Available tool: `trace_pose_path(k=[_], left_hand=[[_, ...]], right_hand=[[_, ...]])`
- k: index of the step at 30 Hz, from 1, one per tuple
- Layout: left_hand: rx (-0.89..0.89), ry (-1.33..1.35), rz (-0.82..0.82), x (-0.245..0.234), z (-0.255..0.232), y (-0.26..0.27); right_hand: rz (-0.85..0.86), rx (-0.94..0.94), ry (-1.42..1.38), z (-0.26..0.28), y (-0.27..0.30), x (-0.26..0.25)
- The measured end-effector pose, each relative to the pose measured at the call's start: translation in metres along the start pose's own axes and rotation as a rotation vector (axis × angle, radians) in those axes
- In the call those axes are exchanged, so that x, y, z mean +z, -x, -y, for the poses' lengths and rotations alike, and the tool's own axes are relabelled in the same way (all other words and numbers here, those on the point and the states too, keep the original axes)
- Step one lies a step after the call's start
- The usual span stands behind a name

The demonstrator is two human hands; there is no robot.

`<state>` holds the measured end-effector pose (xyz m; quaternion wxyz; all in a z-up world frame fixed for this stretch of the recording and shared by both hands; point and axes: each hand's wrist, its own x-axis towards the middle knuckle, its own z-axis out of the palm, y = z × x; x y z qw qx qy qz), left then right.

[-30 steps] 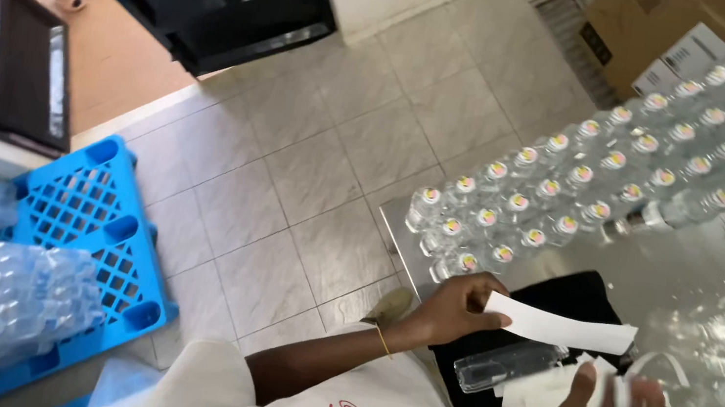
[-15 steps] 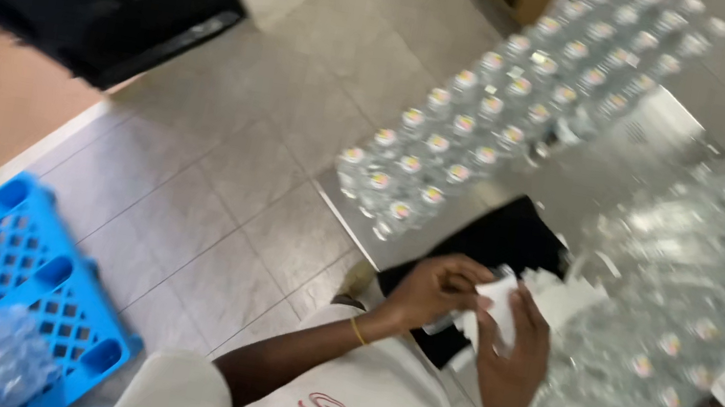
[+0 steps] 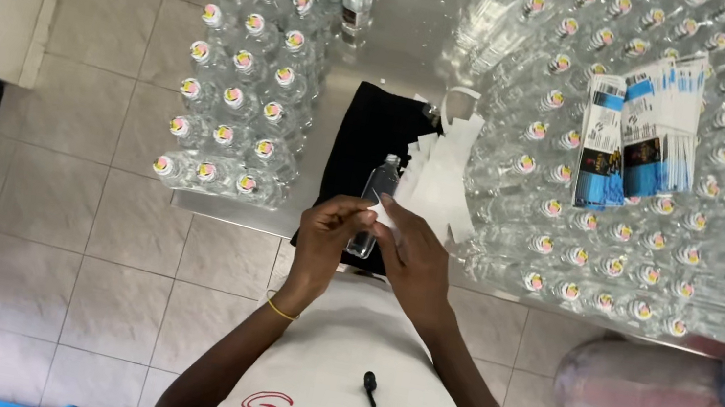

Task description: The person applies labels to clear plastic water bottles. They pick up a bottle, wrap a label around it, and place it on a table among other bottles. The process is repeated multiple times.

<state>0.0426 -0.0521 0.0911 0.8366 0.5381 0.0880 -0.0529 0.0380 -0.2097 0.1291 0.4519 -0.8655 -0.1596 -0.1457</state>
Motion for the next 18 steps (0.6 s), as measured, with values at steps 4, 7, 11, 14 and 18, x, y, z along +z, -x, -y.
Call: trace_pose_path(k=[4,7,11,14,18], left_hand=[[-0.015,-0.025,0.016,-0.002,-0.003,-0.004],[-0.019,-0.023,0.011,-0.001,-0.001,-0.004],[-0.042,-0.015,0.024,0.000,0.003,-0.002],[-0.018,-0.024,0.053,-0.007,0.015,-0.002],[0.002,-0.008,0.121,-0.007,0.005,-0.003]], right_hand=[[0.034,0.097,0.050,-0.003,0.011,0.006],[0.016,0.129,-0.030,-0.006,0.017,0.009],[-0.073,0.241,-0.243,-0.009,0.024,0.012],[-0.115,0.293,-0.370,-0.004,0.023,0.011],[-0.114,0.272,-0.421,0.016,-0.004,0.001]])
